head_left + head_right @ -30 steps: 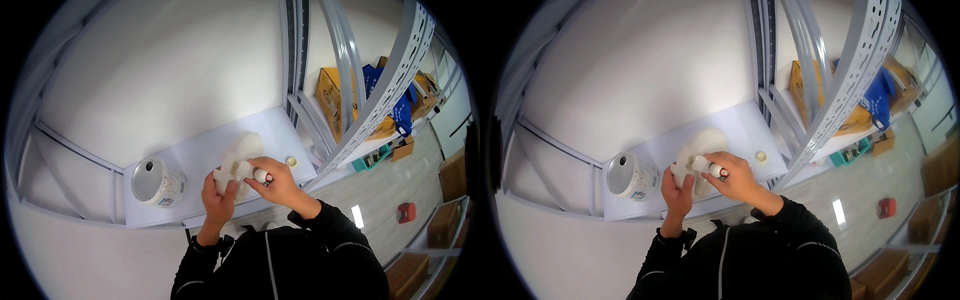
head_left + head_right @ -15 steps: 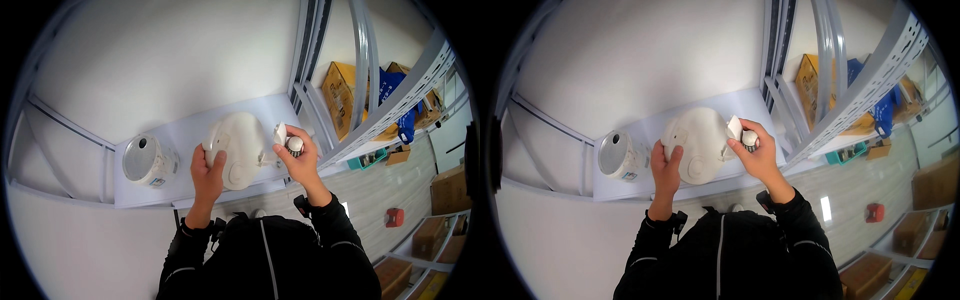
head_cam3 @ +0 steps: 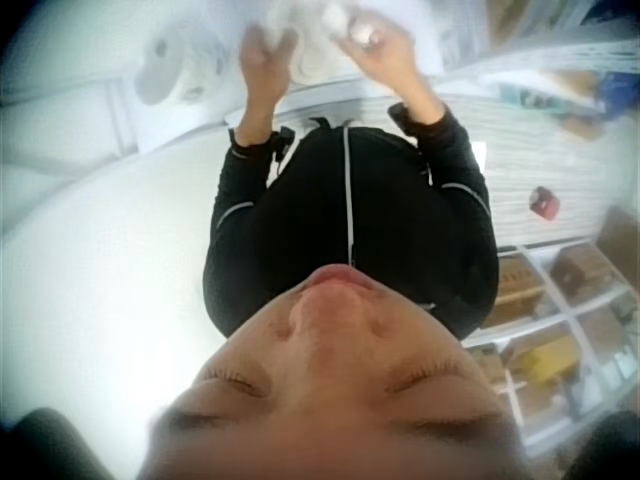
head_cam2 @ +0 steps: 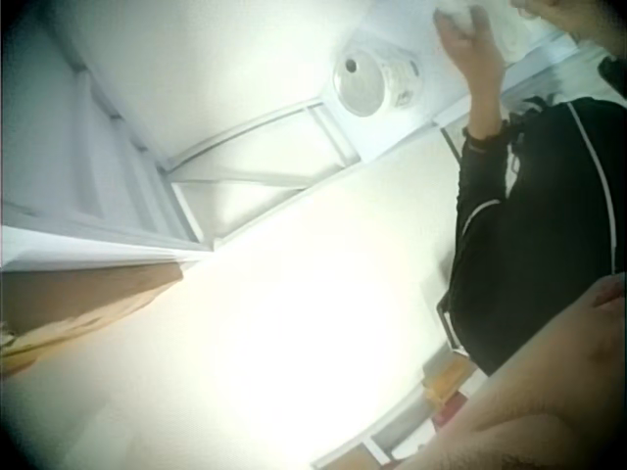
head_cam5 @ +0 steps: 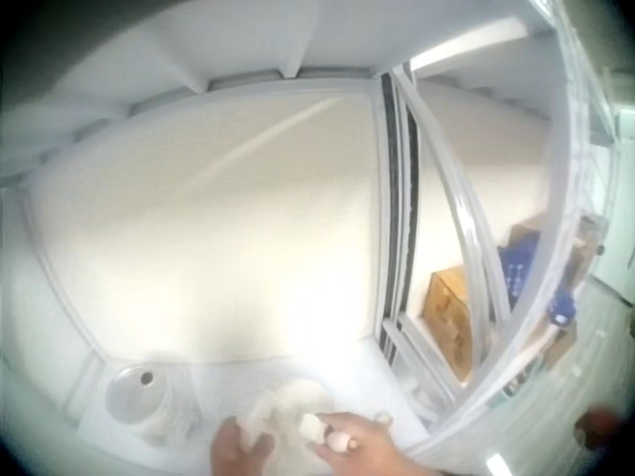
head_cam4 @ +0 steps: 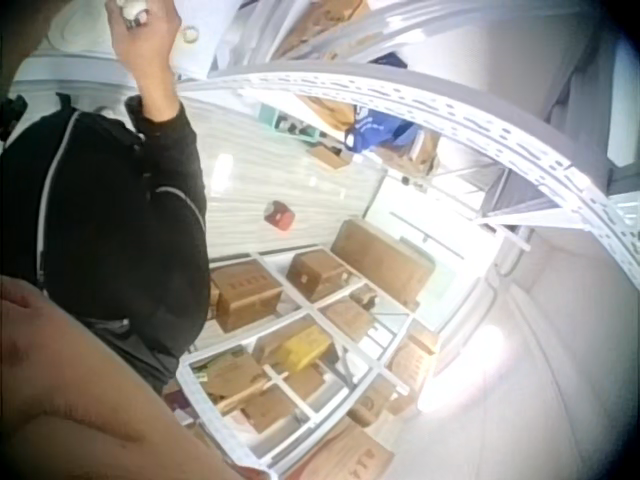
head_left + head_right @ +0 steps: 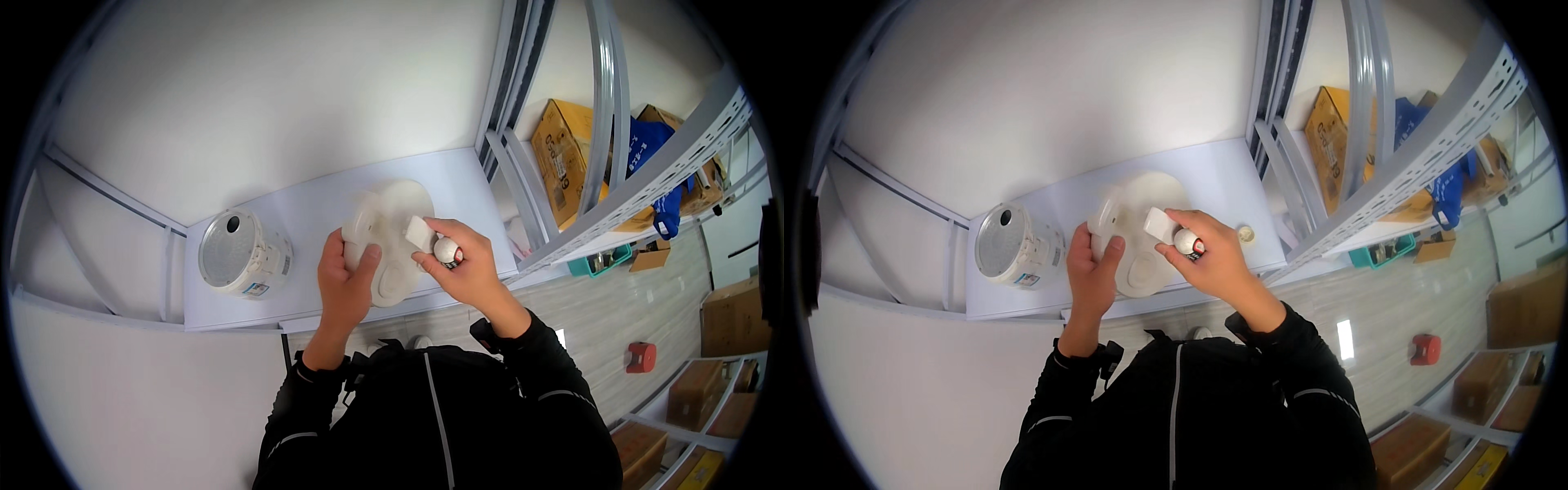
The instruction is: The person uses a screwdriver to tighten screws on a white circular light fixture base and then attaches a small plastic component to the fixture. The work is performed on a white shelf in a storage area.
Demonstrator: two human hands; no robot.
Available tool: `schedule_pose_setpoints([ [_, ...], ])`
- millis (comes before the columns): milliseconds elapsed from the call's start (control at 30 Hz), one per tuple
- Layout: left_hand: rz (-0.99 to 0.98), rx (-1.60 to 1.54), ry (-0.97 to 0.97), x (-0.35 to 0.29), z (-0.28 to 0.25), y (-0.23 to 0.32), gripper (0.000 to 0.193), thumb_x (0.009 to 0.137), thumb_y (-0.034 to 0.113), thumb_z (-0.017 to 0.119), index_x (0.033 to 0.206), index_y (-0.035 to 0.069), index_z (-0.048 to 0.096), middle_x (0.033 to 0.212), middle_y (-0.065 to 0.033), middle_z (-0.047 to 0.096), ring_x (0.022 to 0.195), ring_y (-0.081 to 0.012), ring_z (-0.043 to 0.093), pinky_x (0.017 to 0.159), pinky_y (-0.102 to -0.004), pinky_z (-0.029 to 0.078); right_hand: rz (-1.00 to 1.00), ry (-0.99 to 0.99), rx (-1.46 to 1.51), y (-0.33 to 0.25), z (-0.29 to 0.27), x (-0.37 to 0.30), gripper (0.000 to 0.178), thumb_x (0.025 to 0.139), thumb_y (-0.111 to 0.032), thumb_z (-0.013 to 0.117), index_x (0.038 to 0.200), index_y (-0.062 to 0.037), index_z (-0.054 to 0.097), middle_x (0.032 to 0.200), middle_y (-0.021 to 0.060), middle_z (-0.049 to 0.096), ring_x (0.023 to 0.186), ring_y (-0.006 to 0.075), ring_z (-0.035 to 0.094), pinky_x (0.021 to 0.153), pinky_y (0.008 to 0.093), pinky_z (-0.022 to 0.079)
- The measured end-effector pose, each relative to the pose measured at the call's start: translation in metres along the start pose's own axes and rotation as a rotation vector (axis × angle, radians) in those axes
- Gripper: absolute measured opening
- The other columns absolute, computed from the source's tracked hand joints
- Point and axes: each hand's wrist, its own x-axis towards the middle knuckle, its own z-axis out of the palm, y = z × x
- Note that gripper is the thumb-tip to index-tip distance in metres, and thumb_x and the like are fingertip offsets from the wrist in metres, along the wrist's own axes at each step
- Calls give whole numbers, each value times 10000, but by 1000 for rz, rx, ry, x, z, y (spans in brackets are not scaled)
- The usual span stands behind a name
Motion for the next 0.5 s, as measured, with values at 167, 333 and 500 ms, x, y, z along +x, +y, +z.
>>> schedule_pose_setpoints([
  [167,5,25,-37,-3,-1,3,405,1045,145,745,1387,-14,595,1250,-87,726,1121,-145,676,982,-319,557,-31,52,-3,2,7,4,531,850,-102,928,1335,-43,721,1102,162,774,933,310,767,819,367,609],
  [333,18,43,-58,-8,1,5,400,1041,145,747,1383,-11,609,1233,-84,736,1098,-145,686,958,-317,566,-25,-27,-9,-6,12,6,528,840,-98,935,1321,-47,724,1104,158,773,937,322,768,815,372,610],
  [500,62,147,-57,-12,2,6,414,1031,174,750,1371,-26,626,1171,-113,753,1019,-166,712,883,-337,581,48,-44,-18,-7,19,0,508,835,-100,938,1295,-52,726,1109,148,774,944,326,772,811,375,611],
])
